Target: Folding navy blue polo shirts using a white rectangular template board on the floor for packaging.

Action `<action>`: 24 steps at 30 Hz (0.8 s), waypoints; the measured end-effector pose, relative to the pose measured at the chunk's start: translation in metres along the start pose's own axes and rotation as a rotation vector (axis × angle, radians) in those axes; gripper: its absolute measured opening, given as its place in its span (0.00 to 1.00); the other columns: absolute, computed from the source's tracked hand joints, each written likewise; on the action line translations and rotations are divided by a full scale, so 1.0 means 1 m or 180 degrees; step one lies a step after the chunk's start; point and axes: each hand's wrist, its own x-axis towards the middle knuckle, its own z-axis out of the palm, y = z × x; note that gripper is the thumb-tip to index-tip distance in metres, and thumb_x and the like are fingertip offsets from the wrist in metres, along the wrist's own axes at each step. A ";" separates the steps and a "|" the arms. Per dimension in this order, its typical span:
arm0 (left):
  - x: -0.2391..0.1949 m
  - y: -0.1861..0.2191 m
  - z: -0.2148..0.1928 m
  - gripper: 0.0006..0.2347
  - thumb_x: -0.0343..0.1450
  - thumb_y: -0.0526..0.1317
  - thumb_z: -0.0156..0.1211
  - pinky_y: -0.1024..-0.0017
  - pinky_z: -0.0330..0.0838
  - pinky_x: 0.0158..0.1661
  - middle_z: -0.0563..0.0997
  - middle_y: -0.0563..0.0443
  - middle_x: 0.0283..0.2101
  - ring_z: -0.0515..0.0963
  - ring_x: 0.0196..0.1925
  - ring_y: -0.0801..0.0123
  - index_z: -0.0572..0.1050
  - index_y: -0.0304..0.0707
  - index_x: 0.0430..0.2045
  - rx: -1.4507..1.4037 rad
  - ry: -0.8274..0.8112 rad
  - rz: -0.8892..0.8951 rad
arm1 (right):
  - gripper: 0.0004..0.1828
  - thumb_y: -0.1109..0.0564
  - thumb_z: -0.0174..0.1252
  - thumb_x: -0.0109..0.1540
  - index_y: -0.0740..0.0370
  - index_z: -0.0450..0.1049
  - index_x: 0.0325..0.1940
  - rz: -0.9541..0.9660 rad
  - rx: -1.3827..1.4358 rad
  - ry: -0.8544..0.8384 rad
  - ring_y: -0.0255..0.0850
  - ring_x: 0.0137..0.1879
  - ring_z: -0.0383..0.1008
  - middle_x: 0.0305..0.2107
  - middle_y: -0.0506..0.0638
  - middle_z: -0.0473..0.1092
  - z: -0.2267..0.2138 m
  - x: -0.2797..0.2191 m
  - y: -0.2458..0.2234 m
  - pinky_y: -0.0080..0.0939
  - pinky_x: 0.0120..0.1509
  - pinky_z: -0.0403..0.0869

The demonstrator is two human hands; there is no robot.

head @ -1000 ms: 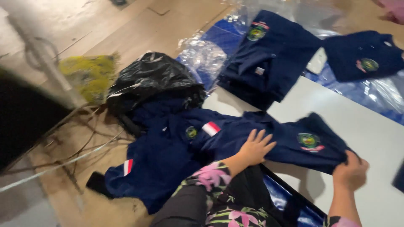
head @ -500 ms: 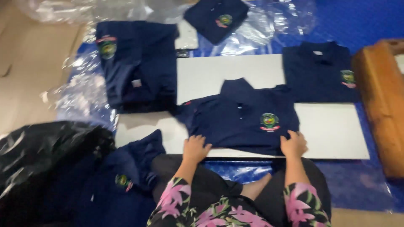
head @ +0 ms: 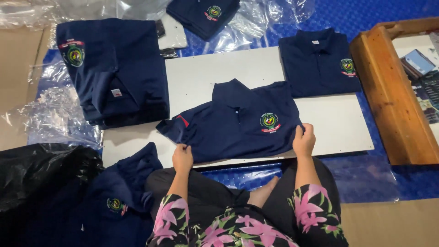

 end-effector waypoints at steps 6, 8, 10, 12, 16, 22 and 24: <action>0.008 -0.023 -0.007 0.06 0.78 0.32 0.53 0.56 0.70 0.53 0.81 0.31 0.42 0.80 0.51 0.50 0.67 0.31 0.47 -0.1920 0.0567 0.0494 | 0.08 0.54 0.60 0.61 0.57 0.75 0.42 0.0741 -0.0618 -0.0249 0.59 0.49 0.77 0.36 0.56 0.76 -0.011 0.020 0.057 0.58 0.53 0.74; 0.008 -0.023 -0.040 0.09 0.73 0.37 0.57 0.53 0.71 0.54 0.82 0.36 0.45 0.80 0.54 0.47 0.72 0.38 0.46 -0.0867 0.0004 0.0359 | 0.14 0.52 0.58 0.60 0.56 0.78 0.48 0.1055 -0.1307 -0.1097 0.61 0.53 0.77 0.41 0.58 0.78 -0.041 0.016 0.038 0.65 0.54 0.74; 0.000 0.003 -0.075 0.12 0.68 0.43 0.62 0.51 0.72 0.56 0.84 0.41 0.48 0.80 0.57 0.44 0.76 0.46 0.45 0.0170 -0.0506 0.0220 | 0.21 0.50 0.56 0.60 0.56 0.81 0.54 0.1325 -0.1976 -0.1937 0.63 0.57 0.77 0.47 0.60 0.79 -0.062 0.021 0.003 0.71 0.55 0.74; -0.026 0.050 -0.112 0.20 0.62 0.49 0.67 0.54 0.73 0.53 0.83 0.50 0.49 0.82 0.55 0.53 0.76 0.56 0.49 0.2113 -0.0527 0.0363 | 0.27 0.49 0.60 0.59 0.45 0.75 0.64 0.1240 -0.2235 -0.1806 0.62 0.64 0.70 0.57 0.57 0.71 -0.079 0.021 -0.042 0.70 0.61 0.68; -0.039 0.101 -0.078 0.18 0.63 0.48 0.71 0.54 0.74 0.52 0.82 0.45 0.51 0.81 0.55 0.49 0.82 0.48 0.46 0.1508 0.0427 0.1442 | 0.31 0.51 0.69 0.54 0.52 0.76 0.62 -0.0565 -0.1582 -0.0943 0.65 0.68 0.67 0.54 0.68 0.72 -0.024 -0.007 -0.119 0.65 0.65 0.64; -0.081 0.137 -0.006 0.30 0.68 0.51 0.67 0.43 0.47 0.71 0.65 0.37 0.71 0.56 0.76 0.42 0.67 0.43 0.66 0.1548 -0.1189 0.2342 | 0.37 0.46 0.58 0.65 0.35 0.55 0.78 -0.1524 -0.1982 -0.3537 0.60 0.82 0.42 0.77 0.56 0.47 0.038 -0.088 -0.153 0.78 0.75 0.51; -0.058 0.092 0.055 0.15 0.75 0.49 0.48 0.50 0.49 0.70 0.86 0.44 0.38 0.86 0.47 0.60 0.77 0.45 0.49 0.1566 -0.0782 0.2184 | 0.37 0.58 0.52 0.61 0.38 0.59 0.76 -0.1556 -0.2283 -0.3668 0.61 0.77 0.54 0.73 0.58 0.52 0.031 -0.101 -0.156 0.67 0.62 0.72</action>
